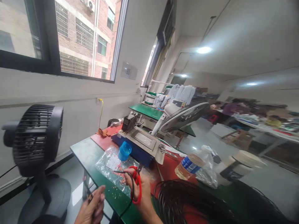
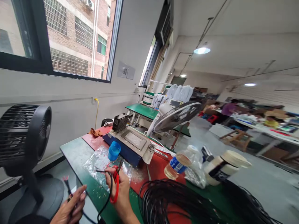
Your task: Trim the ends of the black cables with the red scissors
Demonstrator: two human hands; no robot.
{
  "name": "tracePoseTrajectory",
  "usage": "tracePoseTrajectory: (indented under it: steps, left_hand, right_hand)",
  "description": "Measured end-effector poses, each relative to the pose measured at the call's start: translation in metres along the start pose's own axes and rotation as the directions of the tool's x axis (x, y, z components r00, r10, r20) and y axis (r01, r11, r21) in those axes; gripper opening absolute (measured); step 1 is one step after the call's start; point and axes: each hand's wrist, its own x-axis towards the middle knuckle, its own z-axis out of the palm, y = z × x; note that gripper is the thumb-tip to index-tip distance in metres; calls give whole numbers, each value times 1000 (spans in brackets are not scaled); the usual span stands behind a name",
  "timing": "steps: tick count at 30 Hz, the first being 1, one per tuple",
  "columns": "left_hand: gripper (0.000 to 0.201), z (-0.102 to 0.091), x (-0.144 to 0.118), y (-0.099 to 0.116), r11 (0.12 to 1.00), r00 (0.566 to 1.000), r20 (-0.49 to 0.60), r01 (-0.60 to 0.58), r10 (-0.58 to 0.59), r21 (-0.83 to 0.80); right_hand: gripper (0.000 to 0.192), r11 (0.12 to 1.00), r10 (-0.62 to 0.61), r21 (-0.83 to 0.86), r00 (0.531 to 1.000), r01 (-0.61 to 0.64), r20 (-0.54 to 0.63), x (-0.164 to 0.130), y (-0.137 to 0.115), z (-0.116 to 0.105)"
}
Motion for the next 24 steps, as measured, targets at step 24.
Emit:
tracePoseTrajectory:
  steps: [24]
  left_hand:
    - [40,17,-21,-2,975,985,99,-123,143,-185]
  right_hand:
    - [45,980,163,147,967,-135,-196,-63,2,44]
